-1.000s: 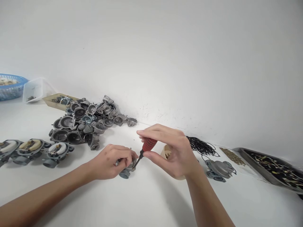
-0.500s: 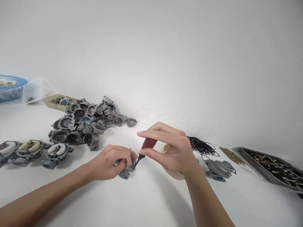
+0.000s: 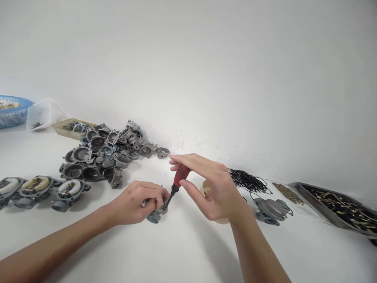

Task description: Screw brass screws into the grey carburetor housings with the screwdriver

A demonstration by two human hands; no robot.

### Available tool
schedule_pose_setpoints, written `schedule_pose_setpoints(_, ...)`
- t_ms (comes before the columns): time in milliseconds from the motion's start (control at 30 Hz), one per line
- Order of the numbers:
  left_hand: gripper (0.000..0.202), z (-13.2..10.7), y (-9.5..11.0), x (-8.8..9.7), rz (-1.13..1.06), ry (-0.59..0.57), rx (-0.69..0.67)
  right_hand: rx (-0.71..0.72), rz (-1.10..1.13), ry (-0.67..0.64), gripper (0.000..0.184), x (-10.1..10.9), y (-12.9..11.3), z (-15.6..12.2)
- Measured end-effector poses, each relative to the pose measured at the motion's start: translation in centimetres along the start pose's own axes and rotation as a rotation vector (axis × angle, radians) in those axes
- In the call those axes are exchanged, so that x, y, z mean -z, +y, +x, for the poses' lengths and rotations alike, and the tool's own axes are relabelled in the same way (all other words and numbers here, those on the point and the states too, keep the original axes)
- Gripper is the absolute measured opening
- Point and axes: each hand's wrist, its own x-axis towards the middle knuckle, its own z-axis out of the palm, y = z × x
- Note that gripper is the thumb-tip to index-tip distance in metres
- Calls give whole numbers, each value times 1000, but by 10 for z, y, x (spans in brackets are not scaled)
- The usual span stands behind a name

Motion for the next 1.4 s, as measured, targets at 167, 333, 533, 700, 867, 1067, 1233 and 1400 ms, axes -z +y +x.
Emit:
schedule_pose_setpoints(167, 31, 0, 0, 0, 5, 19, -6, -30, -80, 61, 35, -1, -1, 1)
schedule_pose_setpoints(333, 31, 0, -1, -1, 17, 19, -9, -21, 31, 14, 41, -1, -3, 1)
schedule_pose_setpoints(533, 31, 0, 0, -1, 30, 15, -18, -22, 52, 14, 41, -2, -2, 1)
schedule_pose_setpoints(700, 32, 0, 0, -2, 47, 21, -19, -66, -29, 38, 28, -1, 0, 2)
schedule_pose_setpoints(867, 32, -1, -1, -3, 57, 20, -22, -41, 116, -13, 38, 0, -1, 1)
schedule_pose_setpoints(1067, 32, -3, -2, -4, 58, 45, -4, -100, 66, 12, 27, 1, -3, 1)
schedule_pose_setpoints(1233, 31, -4, -3, -5, 43, 56, -5, -79, 26, 7, 24, 0, 0, 2)
schedule_pose_setpoints(1400, 32, -4, -3, -6, 86, 41, -45, -130, 29, 0, 19, 13, -4, -1)
